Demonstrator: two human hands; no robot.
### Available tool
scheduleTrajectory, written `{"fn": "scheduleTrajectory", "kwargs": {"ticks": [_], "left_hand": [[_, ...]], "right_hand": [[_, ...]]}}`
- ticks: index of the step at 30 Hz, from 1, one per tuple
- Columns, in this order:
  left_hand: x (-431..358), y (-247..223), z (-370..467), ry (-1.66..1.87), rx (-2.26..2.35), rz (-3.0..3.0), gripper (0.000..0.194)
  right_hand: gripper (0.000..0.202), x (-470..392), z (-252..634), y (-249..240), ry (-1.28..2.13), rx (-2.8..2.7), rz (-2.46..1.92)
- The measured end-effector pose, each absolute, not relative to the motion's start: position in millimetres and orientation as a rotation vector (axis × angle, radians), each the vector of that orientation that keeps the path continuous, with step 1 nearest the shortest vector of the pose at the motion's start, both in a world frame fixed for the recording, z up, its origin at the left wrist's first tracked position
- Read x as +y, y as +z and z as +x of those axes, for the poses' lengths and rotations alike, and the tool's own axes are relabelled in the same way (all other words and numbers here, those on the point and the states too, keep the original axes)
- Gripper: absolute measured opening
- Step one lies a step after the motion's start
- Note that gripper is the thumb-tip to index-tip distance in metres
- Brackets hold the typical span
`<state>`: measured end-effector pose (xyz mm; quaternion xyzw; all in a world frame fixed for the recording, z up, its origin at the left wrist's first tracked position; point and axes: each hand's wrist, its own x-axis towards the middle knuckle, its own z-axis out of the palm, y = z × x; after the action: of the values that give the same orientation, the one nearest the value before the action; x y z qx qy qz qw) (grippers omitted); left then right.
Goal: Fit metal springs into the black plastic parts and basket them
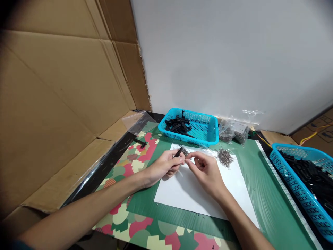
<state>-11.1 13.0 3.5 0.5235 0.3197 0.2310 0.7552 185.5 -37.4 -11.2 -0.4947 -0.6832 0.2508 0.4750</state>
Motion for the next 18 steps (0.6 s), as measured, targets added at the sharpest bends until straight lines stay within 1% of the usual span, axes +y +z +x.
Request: {"fn": "scheduleTrajectory", "kwargs": {"ticks": [4,9,14,18], "left_hand": [[14,5,-13,0.438,0.678,1.13,0.034],[14,5,-13,0.387,0.603,1.042,0.036],[17,4,-9,0.553,0.659,1.095,0.039],[20,2,-7,0.742,0.78,1.244,0.038]], "right_hand": [[0.009,-41,185,-11,0.385,-1.801,-1.181],[0.011,-39,185,-12,0.235,-1.898,-1.143],[0.012,-36,182,-14,0.244,-1.797,-1.19],[0.015,-39,174,-10,0.428,-1.704,-1.237]]}}
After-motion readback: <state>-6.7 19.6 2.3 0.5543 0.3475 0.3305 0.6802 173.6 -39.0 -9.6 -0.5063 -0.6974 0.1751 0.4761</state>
